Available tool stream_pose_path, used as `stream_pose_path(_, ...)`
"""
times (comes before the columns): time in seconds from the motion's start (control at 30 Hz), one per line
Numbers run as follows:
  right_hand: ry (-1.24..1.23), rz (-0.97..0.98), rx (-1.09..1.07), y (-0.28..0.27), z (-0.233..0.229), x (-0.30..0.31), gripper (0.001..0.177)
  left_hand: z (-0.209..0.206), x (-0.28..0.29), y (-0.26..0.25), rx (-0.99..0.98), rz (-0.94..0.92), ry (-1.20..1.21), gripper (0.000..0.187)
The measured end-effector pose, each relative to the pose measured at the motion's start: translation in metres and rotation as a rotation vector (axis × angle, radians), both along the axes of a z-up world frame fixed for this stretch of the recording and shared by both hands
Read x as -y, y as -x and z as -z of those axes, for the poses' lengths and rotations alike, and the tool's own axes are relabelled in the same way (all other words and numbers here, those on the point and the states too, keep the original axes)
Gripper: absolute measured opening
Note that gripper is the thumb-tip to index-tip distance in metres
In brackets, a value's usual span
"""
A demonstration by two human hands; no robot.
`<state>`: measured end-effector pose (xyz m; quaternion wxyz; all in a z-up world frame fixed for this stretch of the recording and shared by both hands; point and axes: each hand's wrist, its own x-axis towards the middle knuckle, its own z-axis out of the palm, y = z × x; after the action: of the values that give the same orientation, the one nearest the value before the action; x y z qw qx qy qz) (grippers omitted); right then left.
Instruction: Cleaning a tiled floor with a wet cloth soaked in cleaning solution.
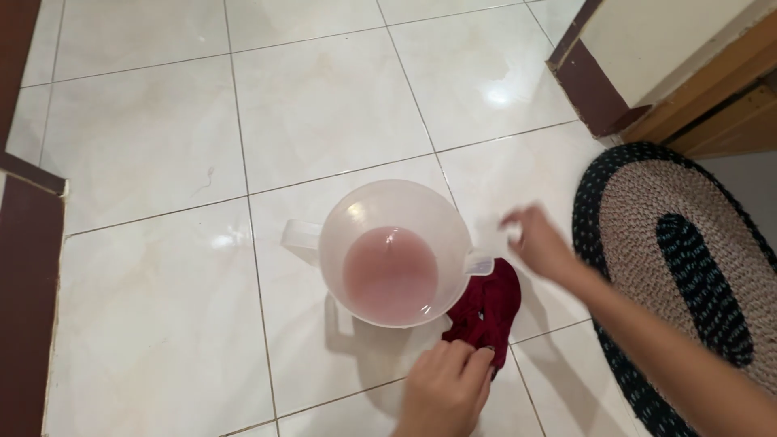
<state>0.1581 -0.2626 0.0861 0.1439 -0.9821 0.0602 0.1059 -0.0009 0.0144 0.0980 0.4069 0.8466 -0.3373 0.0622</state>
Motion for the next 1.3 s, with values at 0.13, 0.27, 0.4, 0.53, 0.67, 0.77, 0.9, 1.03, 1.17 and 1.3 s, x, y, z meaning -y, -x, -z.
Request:
stream_pose_path(0.13, -0.02, -0.035, -0.234, 0.057, 0.05, -0.007, 0.057, 0.055, 0.047, 0.0, -0.24, -0.003, -0.258, 0.06)
stream_pose_path(0.27, -0.068, -0.254, -0.197, 0.097, 0.043, -0.024, 0.079, 0.14, 0.061, -0.001, -0.227, 0.008, -0.375, 0.044)
stream_pose_path(0.4, -0.215, -0.327, -0.19, 0.116, 0.05, -0.013, 0.096, 0.051, 0.05, -0.024, -0.438, 0.02, 0.064, 0.03)
stream_pose_path(0.53, -0.803, 0.15, -0.415, 0.121, 0.06, 0.036, 0.046, -0.091, 0.03, -0.047, -0.323, -0.001, 0.336, 0.029)
stream_pose_path(0.67, -1.055, 0.226, -0.009, 0.084, -0.084, 0.006, 0.049, -0.191, -0.003, -0.072, -0.214, -0.081, 0.507, 0.032)
stream_pose_path(0.77, -1.183, 0.043, 0.02, 0.062, -0.19, -0.043, 0.039, -0.246, -0.024, -0.087, -0.04, -0.165, 0.572, 0.033)
stream_pose_path(0.9, -0.648, -0.19, -0.225, 0.019, -0.237, -0.109, 0.039, -0.273, -0.048, -0.103, 0.074, -0.346, 0.426, 0.032)
stream_pose_path(1.03, -0.527, -0.249, -0.28, 0.018, -0.257, -0.143, 0.059, -0.236, -0.052, -0.123, -0.201, -0.39, 0.112, 0.023)
stream_pose_path(1.17, -0.45, -0.32, -0.131, 0.017, -0.23, -0.129, 0.06, -0.148, -0.04, -0.146, -0.146, -0.132, -0.638, 0.019)
stream_pose_path(1.3, -0.441, -0.426, -0.051, 0.016, -0.209, -0.12, 0.049, -0.044, -0.001, -0.188, -0.459, 0.401, -1.205, 0.026)
